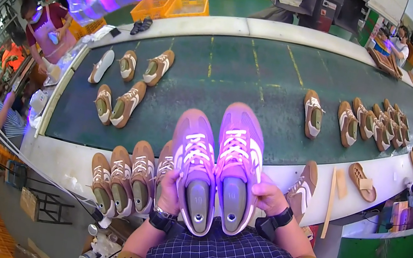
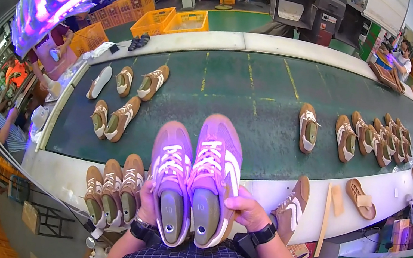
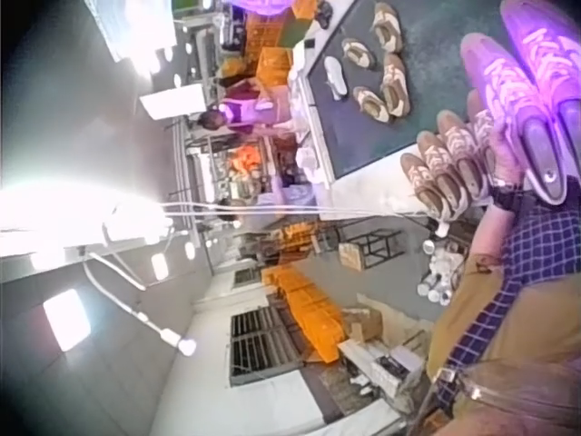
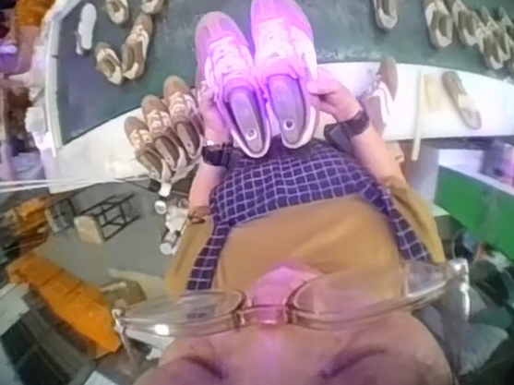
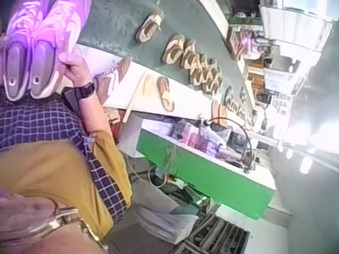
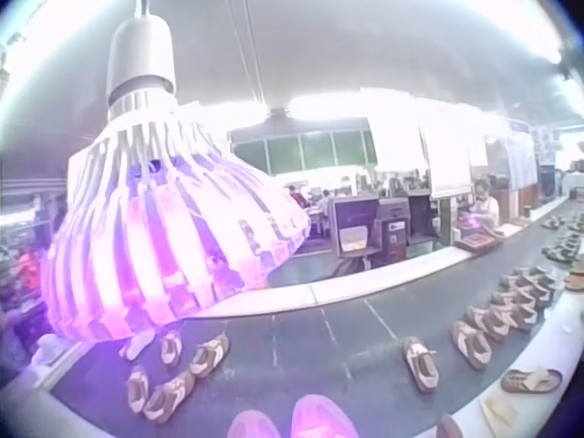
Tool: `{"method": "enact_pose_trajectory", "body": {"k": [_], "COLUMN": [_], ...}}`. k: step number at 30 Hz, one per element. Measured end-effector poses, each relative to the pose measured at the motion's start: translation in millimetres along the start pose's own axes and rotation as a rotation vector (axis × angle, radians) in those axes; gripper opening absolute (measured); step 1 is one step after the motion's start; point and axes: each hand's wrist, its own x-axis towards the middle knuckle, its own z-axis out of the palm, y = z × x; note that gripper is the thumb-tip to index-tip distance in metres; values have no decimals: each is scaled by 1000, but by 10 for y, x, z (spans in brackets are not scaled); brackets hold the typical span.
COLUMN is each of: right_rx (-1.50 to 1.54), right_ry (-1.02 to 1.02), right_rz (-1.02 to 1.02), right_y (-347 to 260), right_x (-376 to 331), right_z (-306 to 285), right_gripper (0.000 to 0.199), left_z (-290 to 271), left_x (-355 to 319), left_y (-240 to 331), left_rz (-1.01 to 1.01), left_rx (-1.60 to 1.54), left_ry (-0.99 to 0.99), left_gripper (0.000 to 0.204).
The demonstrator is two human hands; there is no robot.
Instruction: The recorder is inspecting and handling shoes on a production line, placing them on a conveyor belt and checking for quality under a specialized light.
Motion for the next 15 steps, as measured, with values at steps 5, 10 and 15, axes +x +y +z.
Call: {"method": "enact_pose_trajectory", "body": {"k": [5, 10, 15], "right_rx": [224, 364, 358], "right_ry": [35, 63, 280], "right_rz": [-117, -241, -284], "right_y": [-234, -176, -29], "right_x": [5, -6, -28], "right_z": [-94, -203, -177], "right_gripper": [69, 57, 59], "left_z": [197, 212, 117], "left_x": [104, 110, 104], "left_y": [239, 184, 18], "left_rz": [-49, 223, 233], "left_rx": [-235, -314, -316], "left_ry": [-292, -71, 38], "left_gripper": [84, 54, 48]}}
